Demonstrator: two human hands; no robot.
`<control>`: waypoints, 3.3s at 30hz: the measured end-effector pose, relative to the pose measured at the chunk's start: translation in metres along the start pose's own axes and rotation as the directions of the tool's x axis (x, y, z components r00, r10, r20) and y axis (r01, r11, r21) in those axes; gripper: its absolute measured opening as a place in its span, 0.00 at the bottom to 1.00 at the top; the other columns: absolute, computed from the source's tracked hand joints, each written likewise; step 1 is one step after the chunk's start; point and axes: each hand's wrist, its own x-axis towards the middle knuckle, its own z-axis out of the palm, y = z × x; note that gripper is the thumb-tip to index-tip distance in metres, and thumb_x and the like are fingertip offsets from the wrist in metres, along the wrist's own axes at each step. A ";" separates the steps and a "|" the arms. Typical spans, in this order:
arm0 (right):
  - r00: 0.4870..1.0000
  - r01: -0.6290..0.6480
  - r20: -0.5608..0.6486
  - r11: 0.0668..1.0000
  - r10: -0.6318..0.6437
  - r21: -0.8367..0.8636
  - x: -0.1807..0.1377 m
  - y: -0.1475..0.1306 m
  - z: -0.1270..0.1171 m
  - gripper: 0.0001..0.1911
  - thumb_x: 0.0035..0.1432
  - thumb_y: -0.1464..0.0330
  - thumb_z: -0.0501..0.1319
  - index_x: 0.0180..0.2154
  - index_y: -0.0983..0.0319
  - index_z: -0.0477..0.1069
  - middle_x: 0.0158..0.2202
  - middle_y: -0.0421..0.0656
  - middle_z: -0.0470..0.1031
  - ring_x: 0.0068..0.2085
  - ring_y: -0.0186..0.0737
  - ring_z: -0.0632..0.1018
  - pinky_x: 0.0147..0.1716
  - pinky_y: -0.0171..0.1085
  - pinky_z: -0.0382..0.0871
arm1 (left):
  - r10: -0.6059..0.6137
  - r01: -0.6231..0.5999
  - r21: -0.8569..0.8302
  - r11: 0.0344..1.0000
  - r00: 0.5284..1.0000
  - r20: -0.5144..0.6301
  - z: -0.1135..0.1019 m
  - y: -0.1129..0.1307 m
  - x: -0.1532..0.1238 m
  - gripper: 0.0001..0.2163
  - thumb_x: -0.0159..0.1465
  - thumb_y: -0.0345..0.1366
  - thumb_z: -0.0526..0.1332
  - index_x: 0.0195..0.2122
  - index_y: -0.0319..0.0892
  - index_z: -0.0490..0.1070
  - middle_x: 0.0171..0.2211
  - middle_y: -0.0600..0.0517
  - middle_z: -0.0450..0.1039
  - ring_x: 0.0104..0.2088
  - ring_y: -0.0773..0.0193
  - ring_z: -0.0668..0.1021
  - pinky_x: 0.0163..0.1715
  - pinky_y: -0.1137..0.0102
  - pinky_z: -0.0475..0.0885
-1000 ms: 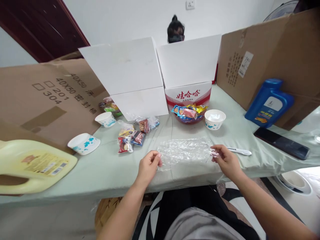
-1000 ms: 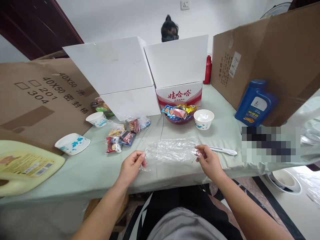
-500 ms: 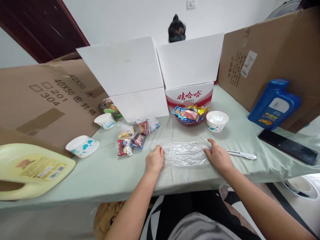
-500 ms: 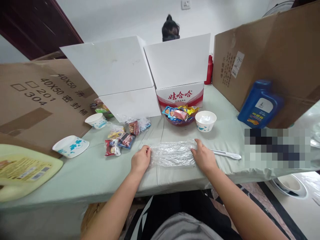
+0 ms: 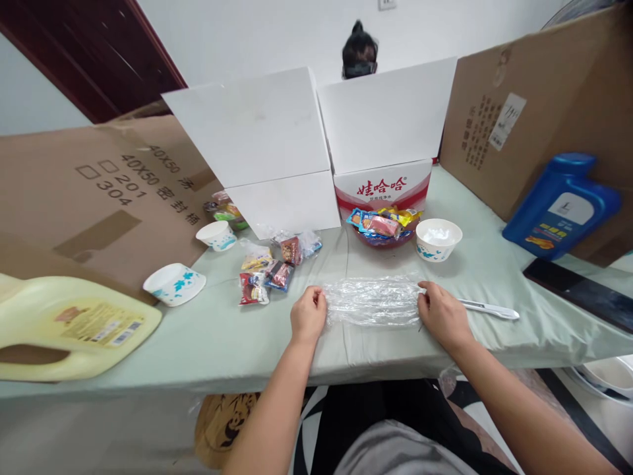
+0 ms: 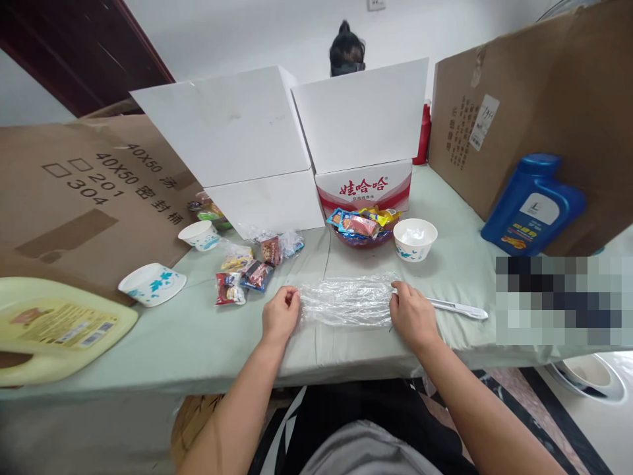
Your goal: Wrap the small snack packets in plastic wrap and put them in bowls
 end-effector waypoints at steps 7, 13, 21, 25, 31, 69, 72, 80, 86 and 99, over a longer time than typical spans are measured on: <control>0.962 -0.109 0.232 0.982 0.143 -0.152 0.004 -0.008 -0.006 0.13 0.66 0.68 0.51 0.48 0.62 0.69 0.44 0.47 0.78 0.34 0.42 0.78 0.28 0.37 0.60 | -0.108 0.104 -0.098 0.990 0.993 -0.040 0.002 -0.003 0.004 0.09 0.60 0.41 0.62 0.37 0.44 0.66 0.27 0.54 0.77 0.30 0.60 0.78 0.31 0.70 0.65; 0.950 -0.094 0.278 0.979 0.143 -0.182 0.006 -0.010 -0.009 0.12 0.67 0.67 0.51 0.46 0.62 0.70 0.43 0.47 0.76 0.35 0.41 0.77 0.27 0.36 0.58 | 0.003 0.038 -0.491 0.870 0.997 0.082 -0.009 -0.010 -0.003 0.21 0.63 0.52 0.56 0.50 0.43 0.63 0.27 0.54 0.77 0.29 0.61 0.78 0.34 0.68 0.68; 0.941 -0.073 0.309 0.976 0.135 -0.205 0.008 -0.011 -0.011 0.12 0.68 0.66 0.50 0.43 0.61 0.71 0.41 0.45 0.76 0.34 0.40 0.76 0.26 0.36 0.54 | 0.161 -0.021 -0.522 0.853 0.961 0.224 -0.034 -0.036 -0.039 0.40 0.55 0.47 0.67 0.65 0.45 0.49 0.40 0.50 0.75 0.41 0.60 0.76 0.45 0.63 0.67; 0.943 -0.058 0.310 0.978 0.120 -0.200 0.008 -0.011 -0.011 0.13 0.68 0.66 0.49 0.43 0.61 0.71 0.40 0.45 0.76 0.34 0.39 0.76 0.26 0.37 0.54 | 0.176 -0.057 -0.470 0.881 0.961 0.214 -0.033 -0.037 -0.049 0.42 0.50 0.39 0.71 0.64 0.47 0.52 0.39 0.53 0.73 0.42 0.60 0.76 0.49 0.61 0.68; 0.952 -0.049 0.288 0.979 0.107 -0.199 0.007 -0.011 -0.011 0.14 0.67 0.66 0.49 0.42 0.62 0.72 0.39 0.45 0.76 0.32 0.39 0.75 0.26 0.37 0.54 | 0.165 -0.051 -0.697 0.716 0.982 0.097 -0.025 -0.028 -0.044 0.26 0.60 0.37 0.62 0.59 0.46 0.57 0.32 0.56 0.68 0.40 0.63 0.78 0.48 0.64 0.72; 0.991 0.035 0.130 0.995 -0.022 -0.096 0.004 -0.004 -0.015 0.15 0.64 0.67 0.53 0.46 0.65 0.74 0.41 0.51 0.73 0.44 0.47 0.73 0.44 0.41 0.65 | 0.296 -0.293 0.082 0.953 0.955 -0.020 -0.029 -0.018 -0.050 0.16 0.58 0.27 0.56 0.46 0.43 0.74 0.52 0.45 0.68 0.36 0.61 0.79 0.37 0.67 0.76; 0.994 0.091 0.054 0.996 -0.091 -0.011 0.007 -0.006 -0.024 0.16 0.64 0.64 0.54 0.45 0.65 0.75 0.42 0.51 0.73 0.45 0.50 0.72 0.47 0.45 0.64 | 0.374 -0.357 0.116 0.927 0.904 -0.209 -0.039 -0.006 -0.051 0.10 0.62 0.30 0.56 0.42 0.42 0.75 0.43 0.44 0.70 0.43 0.55 0.76 0.44 0.63 0.73; 0.888 0.256 0.389 0.966 -0.245 0.025 0.015 -0.028 -0.027 0.15 0.63 0.66 0.56 0.49 0.62 0.73 0.44 0.50 0.73 0.45 0.47 0.73 0.46 0.41 0.65 | 0.655 -0.648 -0.099 0.755 0.745 0.121 -0.014 0.029 -0.071 0.09 0.63 0.29 0.58 0.43 0.45 0.74 0.40 0.46 0.72 0.43 0.55 0.72 0.43 0.59 0.70; 0.920 0.137 0.388 0.975 -0.060 -0.174 0.036 -0.025 -0.032 0.14 0.64 0.66 0.55 0.46 0.65 0.75 0.42 0.54 0.73 0.45 0.51 0.72 0.46 0.44 0.64 | 0.647 -0.627 -0.165 0.761 0.752 0.129 -0.007 0.023 -0.077 0.11 0.63 0.29 0.57 0.45 0.45 0.73 0.43 0.46 0.71 0.46 0.54 0.71 0.47 0.57 0.69; 0.793 0.404 0.476 0.913 -0.382 0.060 0.081 -0.112 0.026 0.21 0.59 0.78 0.52 0.53 0.63 0.71 0.47 0.54 0.72 0.48 0.50 0.71 0.44 0.42 0.63 | 0.630 -0.610 -0.160 0.776 0.764 0.142 -0.008 0.025 -0.076 0.10 0.62 0.29 0.59 0.43 0.44 0.74 0.41 0.47 0.71 0.45 0.56 0.71 0.47 0.59 0.68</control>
